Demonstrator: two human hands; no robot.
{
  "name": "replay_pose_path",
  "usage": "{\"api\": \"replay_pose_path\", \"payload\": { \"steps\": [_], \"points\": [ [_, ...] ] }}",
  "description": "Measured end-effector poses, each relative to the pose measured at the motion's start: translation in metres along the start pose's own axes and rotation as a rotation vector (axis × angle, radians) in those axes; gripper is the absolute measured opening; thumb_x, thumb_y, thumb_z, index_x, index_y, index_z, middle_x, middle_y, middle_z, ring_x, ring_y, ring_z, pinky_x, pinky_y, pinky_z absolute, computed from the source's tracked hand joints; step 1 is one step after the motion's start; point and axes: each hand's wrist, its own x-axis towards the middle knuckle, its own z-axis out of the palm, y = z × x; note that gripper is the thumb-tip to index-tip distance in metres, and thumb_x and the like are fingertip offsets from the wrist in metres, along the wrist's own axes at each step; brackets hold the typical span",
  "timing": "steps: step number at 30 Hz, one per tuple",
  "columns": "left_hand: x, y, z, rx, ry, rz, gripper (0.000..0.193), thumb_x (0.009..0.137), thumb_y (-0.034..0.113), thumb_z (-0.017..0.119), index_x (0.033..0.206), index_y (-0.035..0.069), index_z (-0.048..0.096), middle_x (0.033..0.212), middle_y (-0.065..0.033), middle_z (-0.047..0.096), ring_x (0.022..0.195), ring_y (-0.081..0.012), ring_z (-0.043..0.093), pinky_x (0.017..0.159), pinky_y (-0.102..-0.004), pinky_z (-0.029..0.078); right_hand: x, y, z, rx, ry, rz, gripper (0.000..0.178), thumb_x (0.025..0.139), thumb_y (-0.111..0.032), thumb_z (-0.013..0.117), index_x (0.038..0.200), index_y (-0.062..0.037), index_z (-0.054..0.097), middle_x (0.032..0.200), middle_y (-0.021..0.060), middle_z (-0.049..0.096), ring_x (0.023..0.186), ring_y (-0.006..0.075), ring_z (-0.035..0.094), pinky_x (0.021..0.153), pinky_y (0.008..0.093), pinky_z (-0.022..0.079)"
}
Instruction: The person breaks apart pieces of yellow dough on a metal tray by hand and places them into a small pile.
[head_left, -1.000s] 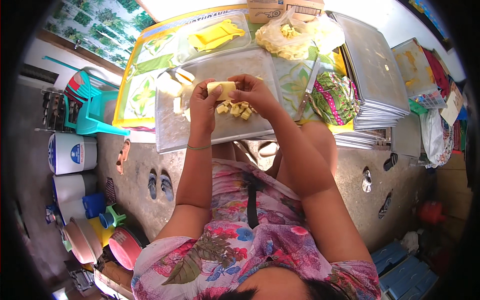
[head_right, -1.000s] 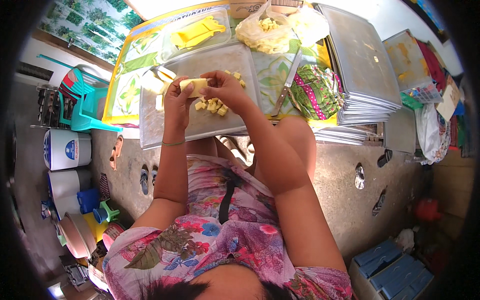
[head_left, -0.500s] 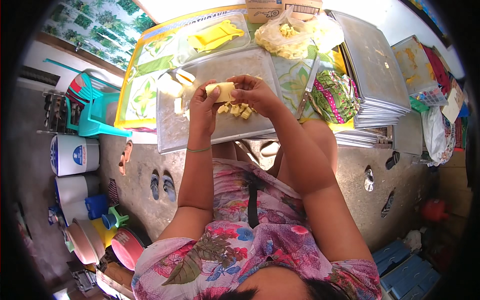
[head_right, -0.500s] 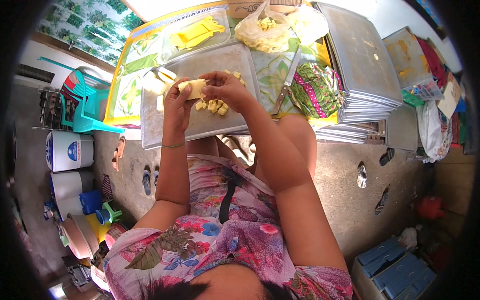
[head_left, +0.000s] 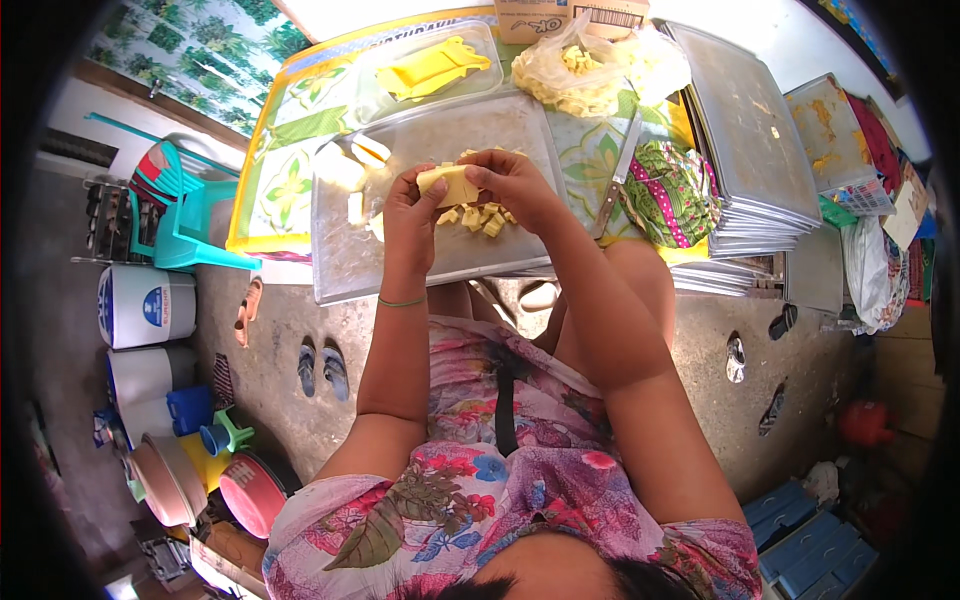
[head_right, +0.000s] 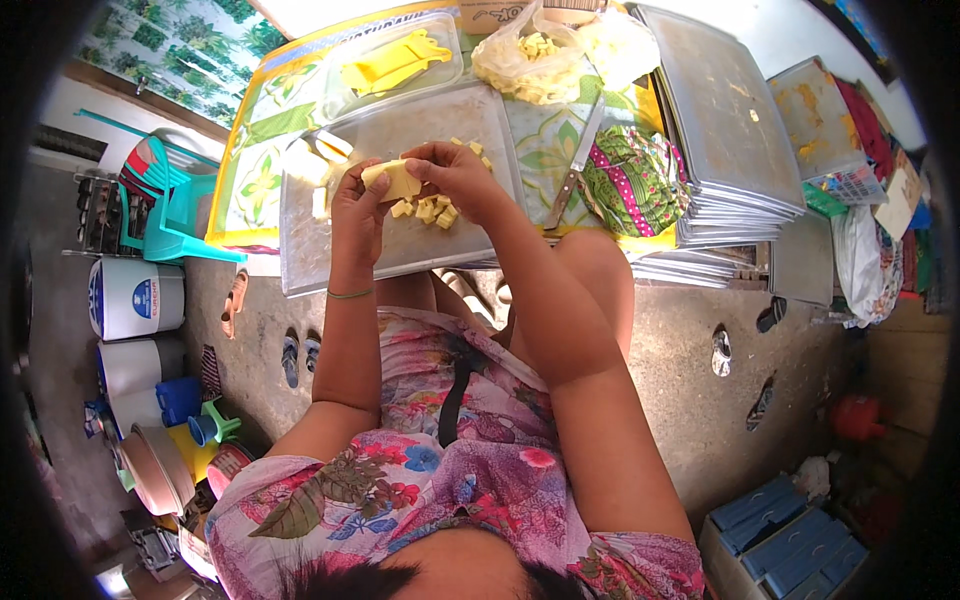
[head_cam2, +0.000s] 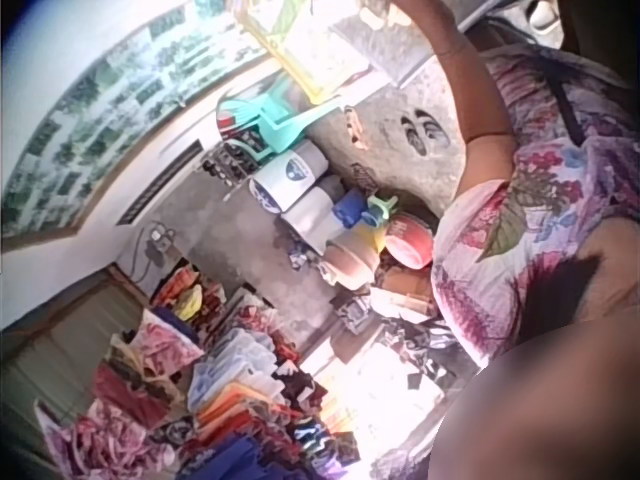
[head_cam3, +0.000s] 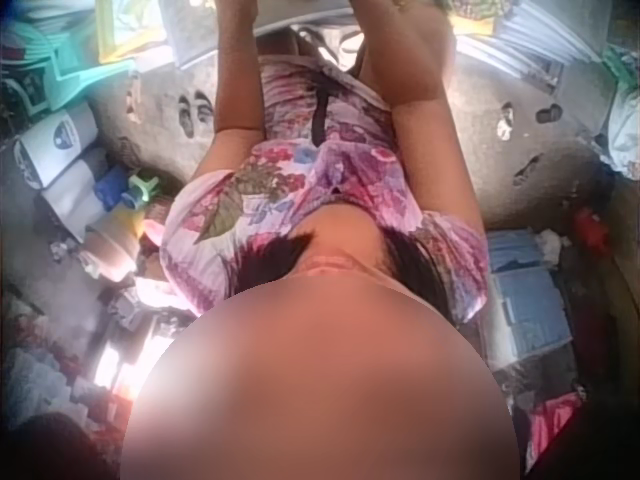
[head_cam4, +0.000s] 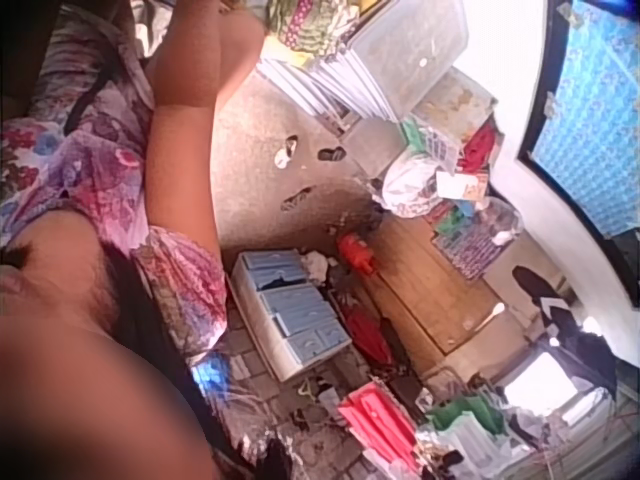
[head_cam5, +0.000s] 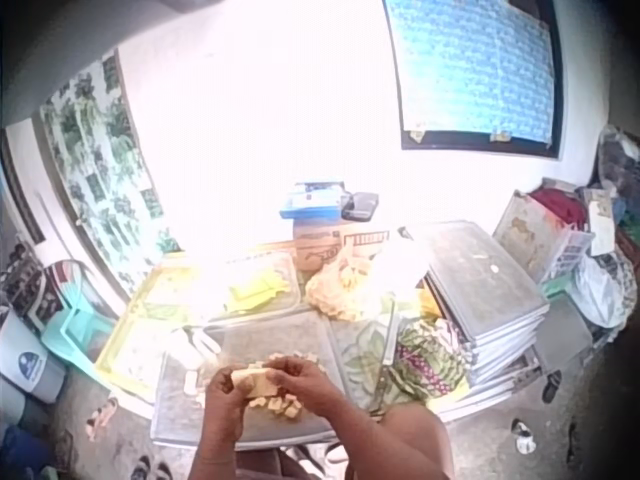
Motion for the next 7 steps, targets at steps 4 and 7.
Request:
{"api": "replay_pose_path", "payload": {
  "steps": [4,7],
  "points": [
    [0.0001,0.0019,-0.0003,-0.042,-0.025,-0.020,0.026,0.083,0.006,0.058,0.108,0.001,0.050,0.098,-0.0097,0.057,0.087,-0.0188,0.059,0.074,-0.0309,0.053,0.0010,0.0012,-0.0015,0.078,-0.018,0.022,0.031,0.082,-0.019,0.064,0.104,0.0018,0.057,0.092,0.0088,0.061,0.079,0.0161,0.061,0.067,0.0292,0.053],
    [-0.0016,0.0042,0.0025,-0.026,-0.004,-0.014,0.035,0.084,0.007,0.057,0.116,0.004,0.044,0.102,-0.0104,0.056,0.088,-0.0203,0.059,0.076,-0.0332,0.052,0.0022,0.0030,-0.0022,0.089,-0.025,0.015,0.032,0.081,-0.019,0.064,0.105,0.0019,0.057,0.093,0.0090,0.061,0.078,0.0169,0.061,0.067,0.0286,0.053]
  ]
}}
